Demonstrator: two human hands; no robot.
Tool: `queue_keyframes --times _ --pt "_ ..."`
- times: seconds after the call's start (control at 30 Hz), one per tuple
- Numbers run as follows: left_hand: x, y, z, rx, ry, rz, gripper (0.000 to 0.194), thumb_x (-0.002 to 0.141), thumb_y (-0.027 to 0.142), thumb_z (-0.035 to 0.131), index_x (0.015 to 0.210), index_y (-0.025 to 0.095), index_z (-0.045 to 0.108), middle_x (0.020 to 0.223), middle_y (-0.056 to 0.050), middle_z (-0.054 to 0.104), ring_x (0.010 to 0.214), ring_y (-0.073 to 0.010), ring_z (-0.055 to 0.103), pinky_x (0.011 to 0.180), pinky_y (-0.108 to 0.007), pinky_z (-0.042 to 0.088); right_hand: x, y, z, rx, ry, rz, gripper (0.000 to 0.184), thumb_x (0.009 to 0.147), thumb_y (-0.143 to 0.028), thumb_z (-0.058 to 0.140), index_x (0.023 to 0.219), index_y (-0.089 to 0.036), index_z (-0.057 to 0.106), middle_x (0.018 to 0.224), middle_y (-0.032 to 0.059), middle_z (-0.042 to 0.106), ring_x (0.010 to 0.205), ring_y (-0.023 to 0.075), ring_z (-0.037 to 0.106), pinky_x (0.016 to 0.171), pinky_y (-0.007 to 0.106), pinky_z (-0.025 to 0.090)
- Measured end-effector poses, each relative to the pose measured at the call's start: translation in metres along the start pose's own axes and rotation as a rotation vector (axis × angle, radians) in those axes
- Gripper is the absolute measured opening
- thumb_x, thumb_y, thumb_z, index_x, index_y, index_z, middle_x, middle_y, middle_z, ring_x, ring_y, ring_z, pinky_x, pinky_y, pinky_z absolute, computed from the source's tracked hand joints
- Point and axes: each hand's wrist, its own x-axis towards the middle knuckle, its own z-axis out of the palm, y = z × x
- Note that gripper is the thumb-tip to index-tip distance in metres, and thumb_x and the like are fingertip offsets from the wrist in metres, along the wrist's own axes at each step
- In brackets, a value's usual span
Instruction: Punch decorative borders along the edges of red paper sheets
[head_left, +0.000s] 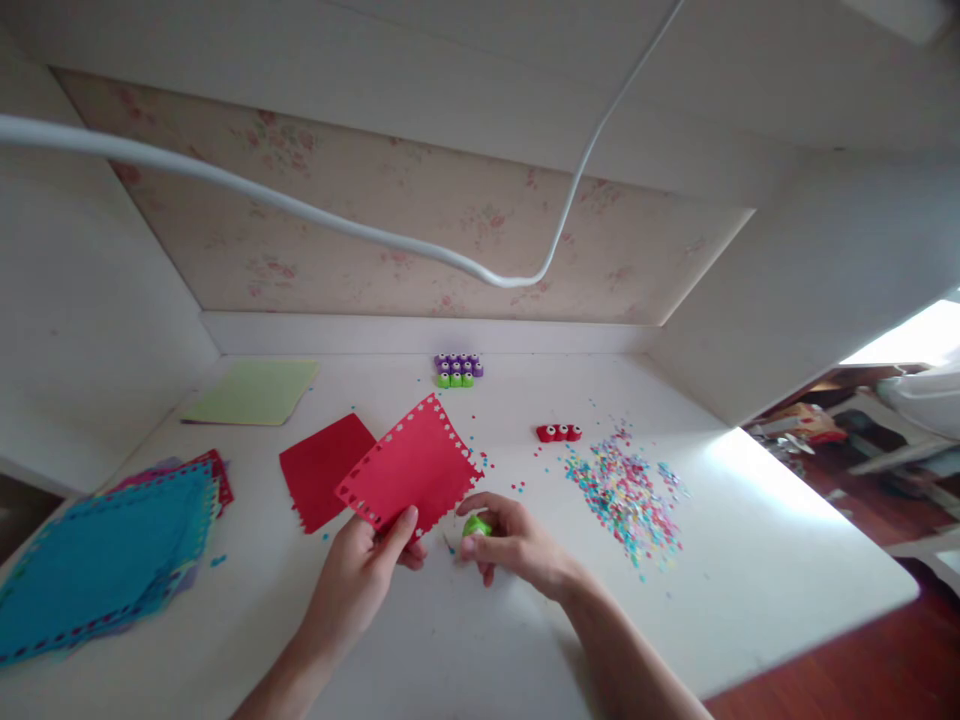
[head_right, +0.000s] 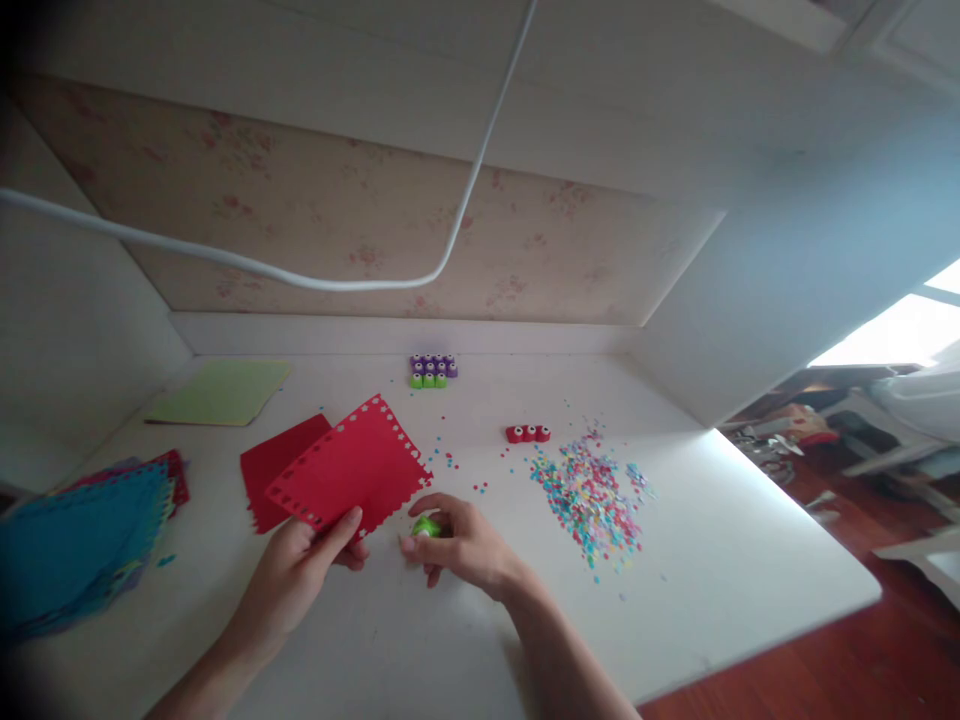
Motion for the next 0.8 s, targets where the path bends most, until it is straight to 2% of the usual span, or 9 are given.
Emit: queue_keyframes --times 0.13,0.23,0.33,0.4,0.53,0.63,0.7,0.8 --pt "0.002 -0.001 0.000 -0.051 0.017 -0.004 0.038 0.084 0.052 0.063 0.086 0.014 0.063 0.067 -0.004 0.070 0.063 -0.0209 0.069 0.062 -0.032 0.060 -0.001 -0.001 -0.004 -0.030 0.115 -0.093 0.040 0.070 -0.040 0.082 0.096 -0.019 0.060 0.075 -0.0009 0.062 0.064 0.0126 0.059 0.057 0.026 0.051" --pt "0.002 -0.001 -0.001 -0.056 0.030 -0.001 0.038 0.084 0.052 0.064 0.088 0.015 0.062 0.067 -0.003 0.070 0.063 -0.0208 0.069 0.062 -0.033 0.060 -0.006 -0.007 -0.016 -0.165 0.269 -0.161 0.038 0.075 -0.042 0.077 0.104 -0.020 0.067 0.090 0.0024 0.063 0.069 0.0120 0.060 0.064 0.028 0.051" --pt "0.002 -0.001 -0.001 -0.054 0.021 -0.004 0.038 0.084 0.052 0.064 0.085 0.014 0.063 0.066 -0.004 0.070 0.063 -0.0210 0.070 0.063 -0.033 0.060 -0.016 -0.014 -0.035 -0.279 0.380 -0.180 0.046 0.075 -0.042 0.076 0.115 -0.022 0.066 0.098 0.0043 0.063 0.074 0.0142 0.062 0.066 0.030 0.051" --pt "0.002 0.000 -0.001 -0.067 0.005 -0.002 0.038 0.084 0.053 0.063 0.083 0.015 0.063 0.066 -0.004 0.070 0.063 -0.0209 0.070 0.064 -0.033 0.060 -0.024 -0.019 -0.054 -0.303 0.416 -0.158 0.049 0.073 -0.042 0.077 0.116 -0.023 0.064 0.096 0.0037 0.066 0.079 0.0164 0.065 0.070 0.031 0.052" --pt "0.001 0.000 -0.001 -0.075 -0.019 -0.007 0.036 0.084 0.052 0.063 0.081 0.016 0.063 0.065 -0.002 0.070 0.063 -0.0210 0.070 0.064 -0.032 0.060 -0.040 -0.028 -0.104 -0.381 0.513 -0.168 0.040 0.072 -0.041 0.076 0.106 -0.023 0.066 0.101 0.0048 0.071 0.089 0.0205 0.067 0.080 0.036 0.052" --pt "0.001 -0.001 -0.001 -0.069 -0.025 -0.016 0.036 0.084 0.052 0.063 0.082 0.016 0.063 0.065 -0.002 0.070 0.063 -0.0214 0.070 0.065 -0.033 0.060 -0.047 -0.035 -0.146 -0.455 0.612 -0.169 0.048 0.073 -0.044 0.074 0.115 -0.021 0.067 0.104 0.0084 0.072 0.093 0.0234 0.068 0.081 0.038 0.052" --pt "0.002 -0.003 0.000 -0.068 -0.026 -0.013 0.037 0.083 0.053 0.063 0.083 0.016 0.063 0.065 -0.002 0.070 0.063 -0.0217 0.070 0.065 -0.033 0.060 -0.047 -0.041 -0.171 -0.544 0.670 -0.181 0.052 0.074 -0.046 0.071 0.118 -0.018 0.067 0.107 0.0109 0.072 0.091 0.0239 0.068 0.077 0.036 0.053" --pt "0.004 -0.005 0.000 -0.058 -0.029 -0.019 0.037 0.083 0.053 0.063 0.085 0.016 0.063 0.066 -0.003 0.070 0.064 -0.0220 0.070 0.064 -0.033 0.059 -0.034 -0.050 -0.200 -0.696 0.730 -0.137 0.054 0.075 -0.048 0.067 0.118 -0.015 0.068 0.090 0.0104 0.075 0.076 0.0223 0.068 0.064 0.033 0.052"
